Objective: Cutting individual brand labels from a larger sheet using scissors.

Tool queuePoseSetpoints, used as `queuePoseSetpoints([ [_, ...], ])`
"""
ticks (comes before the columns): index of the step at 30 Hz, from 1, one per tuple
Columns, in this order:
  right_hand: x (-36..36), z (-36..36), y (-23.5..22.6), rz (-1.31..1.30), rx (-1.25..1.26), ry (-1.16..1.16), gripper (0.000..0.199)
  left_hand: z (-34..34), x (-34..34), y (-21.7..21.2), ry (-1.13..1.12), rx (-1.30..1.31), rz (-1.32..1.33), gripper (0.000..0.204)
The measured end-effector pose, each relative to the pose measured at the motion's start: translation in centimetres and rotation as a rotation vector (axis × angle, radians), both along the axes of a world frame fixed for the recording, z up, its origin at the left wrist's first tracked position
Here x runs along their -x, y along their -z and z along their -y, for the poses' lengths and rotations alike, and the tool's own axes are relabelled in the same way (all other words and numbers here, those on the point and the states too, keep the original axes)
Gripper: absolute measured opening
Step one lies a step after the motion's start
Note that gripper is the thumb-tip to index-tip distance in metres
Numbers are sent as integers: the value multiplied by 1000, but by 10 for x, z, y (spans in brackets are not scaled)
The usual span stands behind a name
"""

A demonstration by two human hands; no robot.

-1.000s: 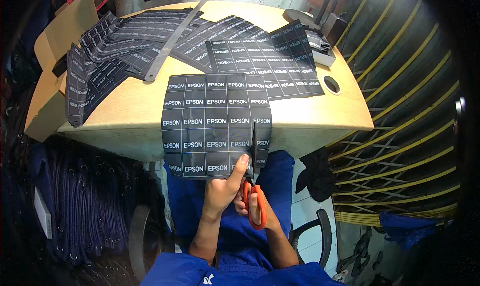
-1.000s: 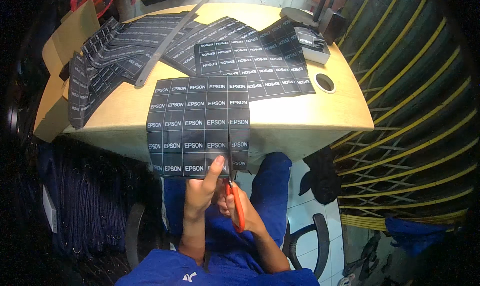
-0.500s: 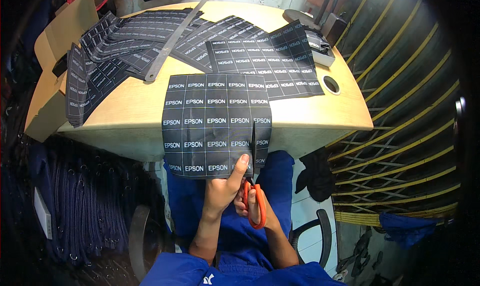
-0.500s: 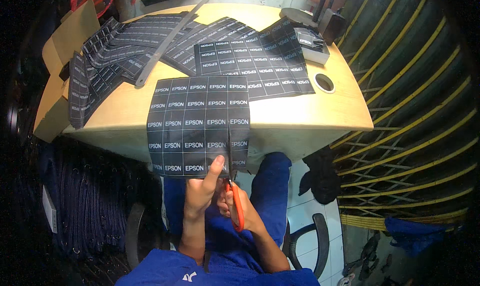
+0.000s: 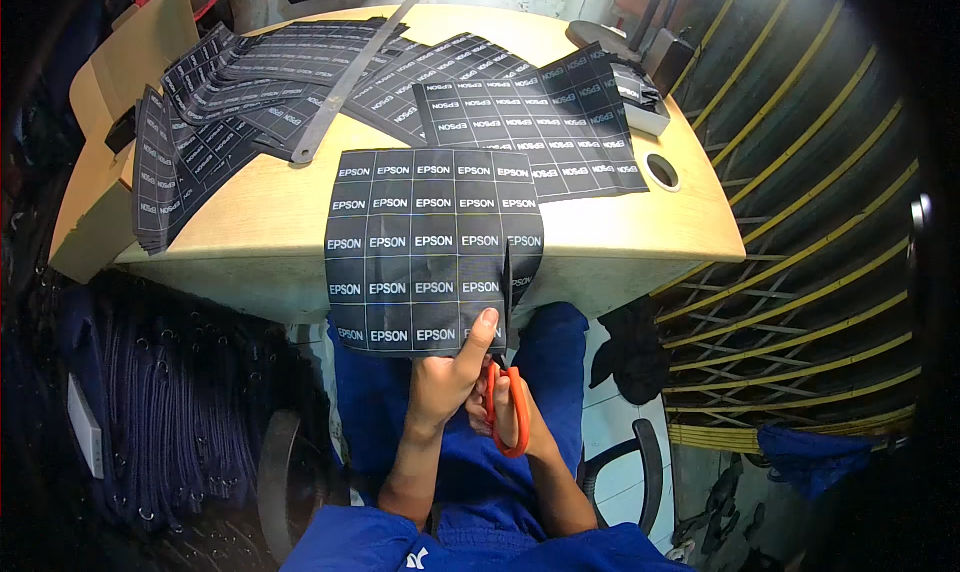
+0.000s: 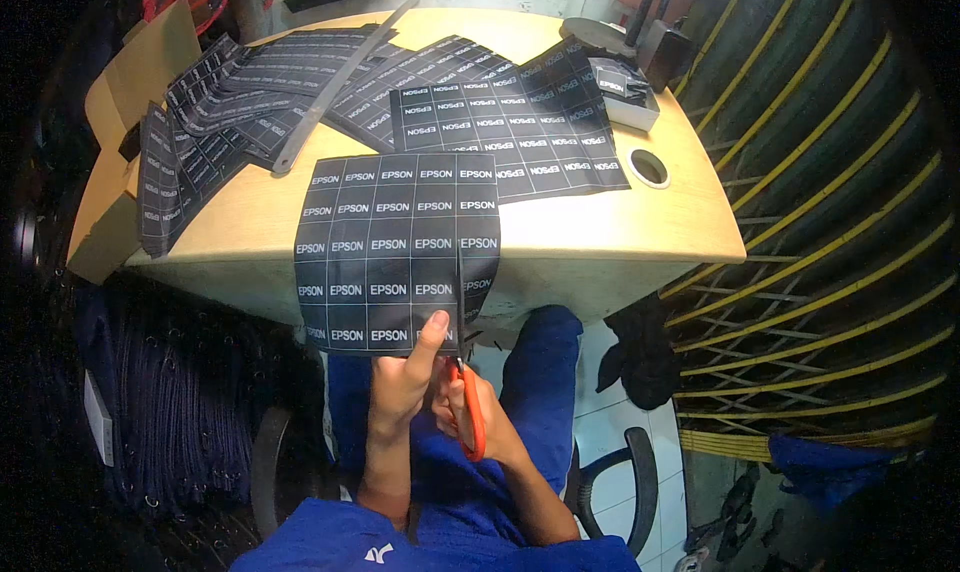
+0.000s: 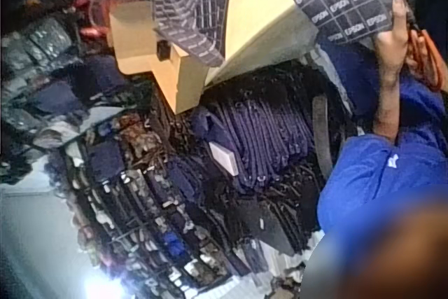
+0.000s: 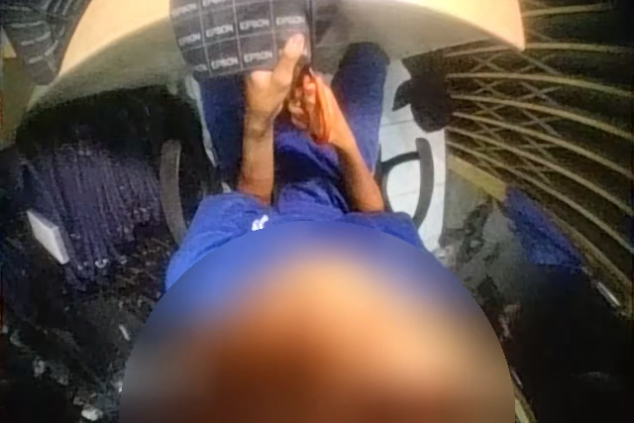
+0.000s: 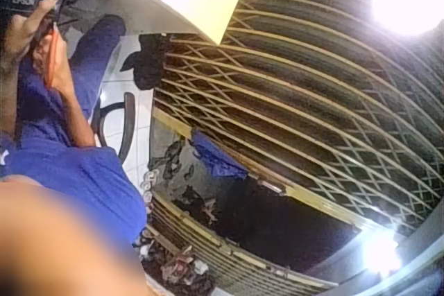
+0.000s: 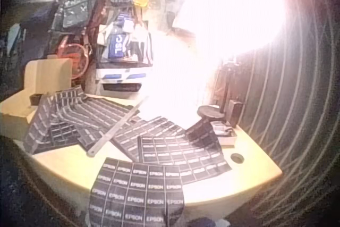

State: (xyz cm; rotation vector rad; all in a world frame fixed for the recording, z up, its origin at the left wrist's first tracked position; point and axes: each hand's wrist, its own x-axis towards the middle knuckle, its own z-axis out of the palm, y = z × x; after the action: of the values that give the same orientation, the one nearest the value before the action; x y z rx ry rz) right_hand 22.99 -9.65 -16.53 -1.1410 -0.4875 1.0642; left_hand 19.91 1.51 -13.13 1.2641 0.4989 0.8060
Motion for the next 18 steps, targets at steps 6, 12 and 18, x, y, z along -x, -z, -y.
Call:
queuePoseSetpoints([
  [6,1,-1,0,45,-6,26,56,-1,1,1,-5,-15,-2,14],
  [12,3,-3,1,114,20,44,55,-1,1,1,-18,-37,14,14],
  [18,4,-4,-4,65,53,46,56,0,2,-2,8,29,3,14],
])
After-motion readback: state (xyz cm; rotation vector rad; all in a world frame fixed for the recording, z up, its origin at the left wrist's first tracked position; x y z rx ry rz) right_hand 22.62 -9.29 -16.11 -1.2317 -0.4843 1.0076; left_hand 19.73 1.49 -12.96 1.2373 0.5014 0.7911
